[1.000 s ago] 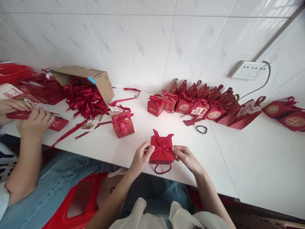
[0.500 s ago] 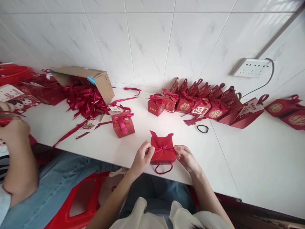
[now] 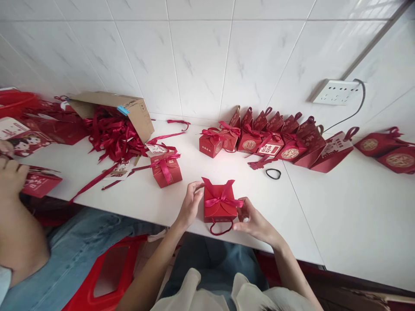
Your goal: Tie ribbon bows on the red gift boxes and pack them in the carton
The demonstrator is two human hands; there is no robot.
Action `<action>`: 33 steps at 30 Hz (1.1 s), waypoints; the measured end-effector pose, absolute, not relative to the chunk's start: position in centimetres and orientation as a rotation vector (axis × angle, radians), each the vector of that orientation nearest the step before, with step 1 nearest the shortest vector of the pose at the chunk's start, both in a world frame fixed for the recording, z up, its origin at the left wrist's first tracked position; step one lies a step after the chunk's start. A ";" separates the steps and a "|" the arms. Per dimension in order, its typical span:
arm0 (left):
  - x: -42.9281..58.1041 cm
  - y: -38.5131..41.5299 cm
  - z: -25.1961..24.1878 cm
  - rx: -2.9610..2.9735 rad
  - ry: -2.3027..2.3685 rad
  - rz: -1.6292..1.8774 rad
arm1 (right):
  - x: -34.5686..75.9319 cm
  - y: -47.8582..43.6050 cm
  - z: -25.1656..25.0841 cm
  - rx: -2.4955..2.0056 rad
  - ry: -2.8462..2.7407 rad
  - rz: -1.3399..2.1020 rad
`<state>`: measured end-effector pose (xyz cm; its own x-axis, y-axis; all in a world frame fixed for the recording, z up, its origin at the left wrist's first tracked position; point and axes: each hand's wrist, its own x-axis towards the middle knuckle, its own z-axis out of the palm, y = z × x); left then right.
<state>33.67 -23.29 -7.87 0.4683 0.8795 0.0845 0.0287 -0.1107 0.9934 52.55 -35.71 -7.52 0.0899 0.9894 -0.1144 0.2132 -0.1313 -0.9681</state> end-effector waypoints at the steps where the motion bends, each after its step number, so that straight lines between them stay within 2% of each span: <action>1: 33.8 -23.2 -8.0 1.501 0.815 0.877 | 52.4 -35.6 -7.7 -1.542 -1.269 1.103; 8: 31.8 -24.0 -8.6 1.436 0.974 1.142 | 53.5 -35.0 -7.7 -1.783 -0.803 0.583; 14: 31.4 -23.5 -8.0 1.392 0.973 1.237 | 54.2 -35.4 -6.8 -1.808 -0.756 0.567; 21: 34.6 -23.6 -6.7 1.717 1.030 0.794 | 52.2 -35.3 -7.2 -1.680 -0.917 0.727; 26: 34.7 -25.1 -5.9 1.777 0.909 0.638 | 51.5 -35.6 -6.8 -1.676 -0.937 0.786; 29: 34.0 -26.5 -4.6 1.885 0.756 0.486 | 51.7 -35.7 -6.9 -1.688 -0.979 0.698; 33: 32.3 -27.5 -1.7 1.828 0.470 0.109 | 52.1 -36.5 -5.8 -1.753 -1.006 0.360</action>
<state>32.28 -27.49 -1.67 0.9145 0.3704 -0.1626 0.2610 -0.2334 0.9367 52.13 -36.49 -5.84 0.6035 0.7678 0.2152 0.4576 -0.1124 -0.8820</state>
